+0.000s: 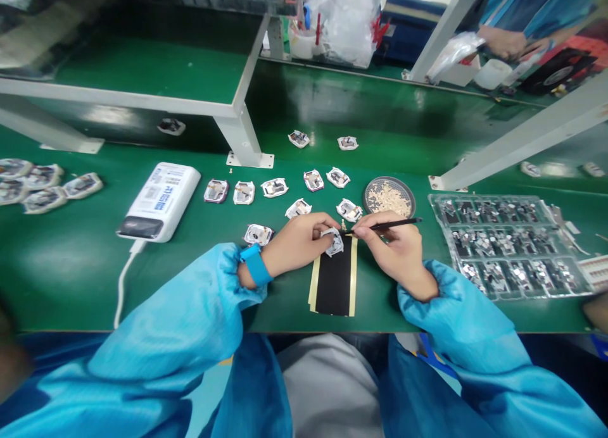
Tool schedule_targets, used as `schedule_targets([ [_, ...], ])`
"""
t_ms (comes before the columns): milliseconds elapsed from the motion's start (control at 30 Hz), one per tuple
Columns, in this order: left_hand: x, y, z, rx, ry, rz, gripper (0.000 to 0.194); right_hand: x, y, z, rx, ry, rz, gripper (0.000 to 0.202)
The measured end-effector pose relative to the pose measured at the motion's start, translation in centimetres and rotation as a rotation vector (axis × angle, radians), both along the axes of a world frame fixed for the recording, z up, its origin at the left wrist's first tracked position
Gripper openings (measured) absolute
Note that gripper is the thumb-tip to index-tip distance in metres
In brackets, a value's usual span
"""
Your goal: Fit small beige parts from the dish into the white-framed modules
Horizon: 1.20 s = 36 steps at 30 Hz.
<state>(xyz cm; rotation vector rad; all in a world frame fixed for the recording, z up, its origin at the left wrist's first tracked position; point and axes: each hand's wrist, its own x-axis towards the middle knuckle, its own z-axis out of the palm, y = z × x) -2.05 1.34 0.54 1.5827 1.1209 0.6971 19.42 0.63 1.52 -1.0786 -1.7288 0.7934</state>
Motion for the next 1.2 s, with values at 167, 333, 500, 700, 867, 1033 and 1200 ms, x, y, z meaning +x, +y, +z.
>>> schedule_targets([
  [167,-0.1,-0.1,0.1,0.004,0.001,-0.001,0.019,0.0,0.0,0.1,0.054,-0.063,-0.003,0.003],
  [333,0.0,-0.1,0.1,0.013,0.005,0.000,0.018,-0.1,0.0,0.0,0.071,-0.071,0.013,0.003],
  [500,0.0,-0.1,0.2,0.019,0.007,0.008,0.017,-0.2,-0.3,-0.2,0.125,-0.122,0.014,0.004],
  [700,0.0,-0.1,0.1,0.022,0.012,0.008,0.020,-0.7,-1.2,-0.4,0.258,-0.208,0.054,0.012],
  [867,0.0,0.0,-0.2,-0.033,-0.086,0.028,0.019,-0.5,-1.7,-0.6,0.306,-0.232,0.104,0.022],
  [1033,-0.3,0.0,0.3,-0.102,-0.144,0.065,0.023,-0.2,-1.8,-0.6,0.332,-0.150,0.138,0.028],
  [1200,-0.4,-0.1,1.5,-0.089,-0.152,0.098,0.025,-0.6,-1.4,-0.5,0.305,-0.052,0.093,0.025],
])
